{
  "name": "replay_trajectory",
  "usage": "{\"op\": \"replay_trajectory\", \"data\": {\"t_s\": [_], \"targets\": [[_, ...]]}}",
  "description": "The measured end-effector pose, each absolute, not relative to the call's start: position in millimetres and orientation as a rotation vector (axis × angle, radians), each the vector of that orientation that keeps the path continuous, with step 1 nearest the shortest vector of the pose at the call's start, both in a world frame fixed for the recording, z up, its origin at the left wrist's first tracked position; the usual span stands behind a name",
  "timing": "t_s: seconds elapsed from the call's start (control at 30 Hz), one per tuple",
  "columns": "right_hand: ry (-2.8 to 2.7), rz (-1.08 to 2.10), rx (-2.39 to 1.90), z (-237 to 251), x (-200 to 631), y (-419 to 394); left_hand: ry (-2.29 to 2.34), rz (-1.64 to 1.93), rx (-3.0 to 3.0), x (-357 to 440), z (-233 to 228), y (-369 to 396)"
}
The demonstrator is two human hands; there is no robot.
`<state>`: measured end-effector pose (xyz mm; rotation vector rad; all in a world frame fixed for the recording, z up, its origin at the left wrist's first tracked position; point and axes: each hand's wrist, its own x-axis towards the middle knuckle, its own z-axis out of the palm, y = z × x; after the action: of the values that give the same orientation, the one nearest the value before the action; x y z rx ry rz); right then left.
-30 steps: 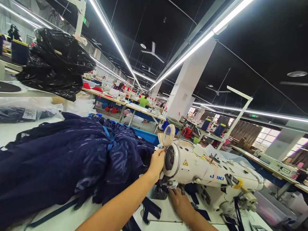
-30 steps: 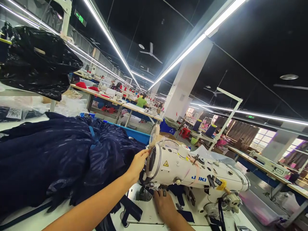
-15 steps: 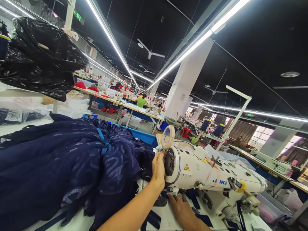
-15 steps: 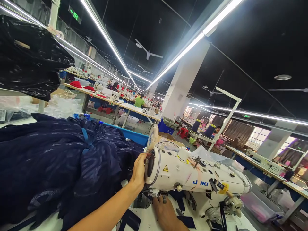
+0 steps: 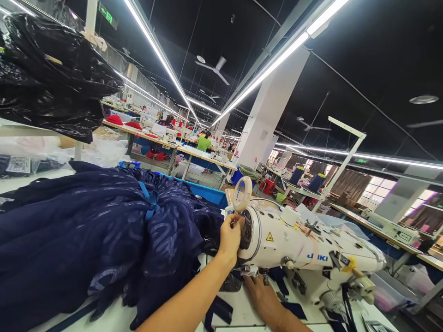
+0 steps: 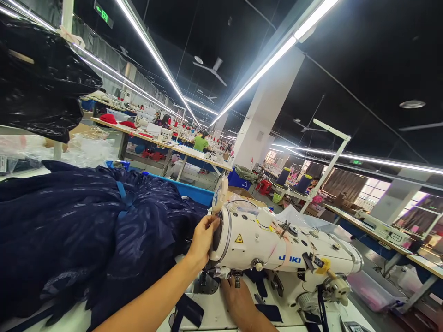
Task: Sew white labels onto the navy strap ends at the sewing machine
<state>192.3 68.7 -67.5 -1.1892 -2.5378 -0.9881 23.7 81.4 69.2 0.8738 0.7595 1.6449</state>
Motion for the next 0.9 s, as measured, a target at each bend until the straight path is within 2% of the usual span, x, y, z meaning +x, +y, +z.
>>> {"op": "replay_trajectory", "data": {"t_s": [0.17, 0.37, 0.4, 0.5, 0.53, 0.63, 0.73, 0.9], "targets": [[-2.565, -0.956, -1.172, -64.6, 190.9, 67.7, 0.844, 1.644, 1.033, 18.3, 72.4, 80.9], [-2.584, -0.856, -1.157, -62.9, 191.7, 67.4, 1.073, 2.047, 1.148, -41.0, 106.8, 66.1], [-2.585, -0.824, -1.171, -63.6, 192.0, 67.7, 1.099, 2.167, 1.186, -55.2, 115.5, 57.1], [-2.563, -0.745, -1.213, -65.9, 191.8, 69.0, 1.439, 2.868, 1.464, -86.2, 137.6, 24.0], [-2.553, -0.732, -1.215, -66.4, 191.4, 69.3, 1.531, 2.933, 1.552, -89.9, 141.8, 14.6], [-2.534, -0.727, -1.189, -66.6, 190.3, 69.5, 1.525, 2.814, 1.786, -79.6, 141.8, 4.8], [-2.555, -0.706, -1.185, -65.9, 190.7, 69.3, 1.194, 2.457, 1.855, -52.1, 126.7, 23.5], [-2.557, -0.639, -1.251, -64.5, 191.1, 69.0, 0.816, 1.66, 1.307, -19.9, 98.6, 70.2]]}}
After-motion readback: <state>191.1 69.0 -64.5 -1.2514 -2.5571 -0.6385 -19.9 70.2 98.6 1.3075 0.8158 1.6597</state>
